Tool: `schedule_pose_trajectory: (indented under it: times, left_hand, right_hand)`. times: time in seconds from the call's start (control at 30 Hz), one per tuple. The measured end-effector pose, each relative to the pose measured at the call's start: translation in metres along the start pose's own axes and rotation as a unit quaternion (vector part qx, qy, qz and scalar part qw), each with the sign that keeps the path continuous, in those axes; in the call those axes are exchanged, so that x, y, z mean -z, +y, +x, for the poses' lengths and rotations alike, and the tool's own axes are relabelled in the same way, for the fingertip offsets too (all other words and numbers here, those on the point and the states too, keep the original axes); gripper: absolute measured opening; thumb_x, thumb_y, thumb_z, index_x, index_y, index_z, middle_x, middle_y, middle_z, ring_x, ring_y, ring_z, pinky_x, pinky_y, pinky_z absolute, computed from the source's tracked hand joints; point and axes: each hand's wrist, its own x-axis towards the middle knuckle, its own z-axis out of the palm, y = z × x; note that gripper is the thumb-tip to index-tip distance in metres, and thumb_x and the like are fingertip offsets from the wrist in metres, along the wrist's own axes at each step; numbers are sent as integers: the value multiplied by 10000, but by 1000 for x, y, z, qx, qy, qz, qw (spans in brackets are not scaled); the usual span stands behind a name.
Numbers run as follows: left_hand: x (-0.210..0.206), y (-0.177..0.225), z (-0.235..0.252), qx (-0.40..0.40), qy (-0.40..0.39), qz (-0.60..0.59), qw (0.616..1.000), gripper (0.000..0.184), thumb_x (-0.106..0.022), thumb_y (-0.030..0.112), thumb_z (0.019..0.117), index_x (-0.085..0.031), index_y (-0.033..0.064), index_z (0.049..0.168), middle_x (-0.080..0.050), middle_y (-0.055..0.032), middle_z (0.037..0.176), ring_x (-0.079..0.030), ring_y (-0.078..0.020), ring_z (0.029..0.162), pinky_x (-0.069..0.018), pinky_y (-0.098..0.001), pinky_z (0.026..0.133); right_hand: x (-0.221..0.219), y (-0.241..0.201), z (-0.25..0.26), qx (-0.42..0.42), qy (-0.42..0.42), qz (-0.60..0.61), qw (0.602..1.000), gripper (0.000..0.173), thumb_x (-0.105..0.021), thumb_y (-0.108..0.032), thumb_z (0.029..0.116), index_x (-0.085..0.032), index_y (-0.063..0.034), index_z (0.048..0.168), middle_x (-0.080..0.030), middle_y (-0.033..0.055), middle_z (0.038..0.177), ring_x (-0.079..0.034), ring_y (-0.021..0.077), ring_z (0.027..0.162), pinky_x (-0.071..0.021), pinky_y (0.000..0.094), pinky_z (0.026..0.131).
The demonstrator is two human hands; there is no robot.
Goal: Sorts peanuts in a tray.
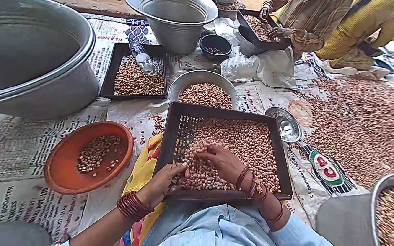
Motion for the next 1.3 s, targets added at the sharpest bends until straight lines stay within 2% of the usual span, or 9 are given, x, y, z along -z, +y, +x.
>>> schedule_pose_trajectory:
  times: [0.1, 0.17, 0.3, 0.63, 0.83, 1.07, 1.2, 1.27, 1.3]
  left_hand:
    - [2, -1, -2, -13, -14, 12, 1000, 455, -298, 205, 1120, -625, 119, 816, -508, 75, 594, -357, 30, 421, -275, -118, 384]
    - [4, -2, -1, -13, -21, 16, 1000, 448, -306, 200, 1118, -621, 124, 809, -508, 78, 592, -355, 29, 422, -271, -121, 387]
    - [4, -3, 4, 6, -37, 26, 999, 447, -314, 210, 1122, -621, 124, 809, -496, 80, 575, -340, 26, 418, -252, -129, 387]
    - [4, -2, 2, -5, -44, 28, 999, 433, -329, 181, 1120, -636, 107, 823, -484, 82, 567, -332, 32, 416, -243, -125, 385]
    - [5, -2, 2, -3, -56, 40, 998, 428, -329, 195, 1119, -634, 125, 827, -493, 90, 570, -344, 32, 421, -251, -125, 391]
    - [3, -1, 3, 15, -36, 45, 998, 442, -309, 237, 1132, -631, 117, 854, -496, 80, 581, -353, 24, 424, -255, -129, 392]
    - [-3, 2, 2, 39, 7, 52, 998, 604, -134, 385, 1137, -653, 79, 1094, -572, 46, 632, -411, -1, 436, -311, -146, 409]
    - [-3, 3, 2, 45, 6, 55, 997, 646, -97, 410, 1131, -655, 86, 1152, -635, 32, 688, -460, -4, 460, -342, -151, 429]
    - [-3, 4, 2, 34, 12, 51, 998, 616, -114, 375, 1136, -656, 88, 1084, -635, 33, 686, -448, -2, 452, -331, -149, 419]
  right_hand:
    - [23, 24, -1, -50, 210, 11, 976, 321, -550, -82, 1009, -713, -129, 1281, -680, 179, 1289, -703, 362, 1079, -575, 510, 879]
    - [36, 46, -12, -108, 278, 2, 955, 254, -562, -92, 1009, -755, -60, 1170, -746, 171, 1127, -733, 344, 1001, -577, 509, 875]
    - [48, 72, -23, -231, 220, -14, 948, 246, -576, -133, 1021, -758, -60, 1169, -746, 173, 1135, -701, 348, 1097, -514, 538, 972]
    - [37, 67, 19, -251, 149, -53, 955, 284, -603, -186, 1015, -709, -69, 1251, -703, 194, 1215, -675, 385, 1128, -510, 559, 951]
    - [32, 54, -22, -224, 180, 8, 958, 206, -658, -167, 983, -752, -50, 1124, -760, 151, 969, -724, 324, 921, -532, 532, 863]
    - [1, 52, -30, -187, 176, 19, 966, 188, -645, -84, 968, -767, -32, 1101, -759, 170, 1080, -728, 345, 1018, -548, 540, 910]
    - [9, 15, -31, -7, 234, 236, 943, 170, -687, -103, 945, -754, -17, 1075, -777, 44, 1021, -743, 49, 905, -608, 209, 840]
    - [4, -3, -25, 70, 241, 296, 921, 152, -682, -76, 949, -751, 12, 1054, -775, 54, 1016, -742, 39, 900, -615, 194, 837]
    - [0, -6, -20, 74, 248, 241, 935, 145, -678, -91, 949, -769, -10, 1028, -780, 55, 986, -745, 58, 874, -611, 207, 822]
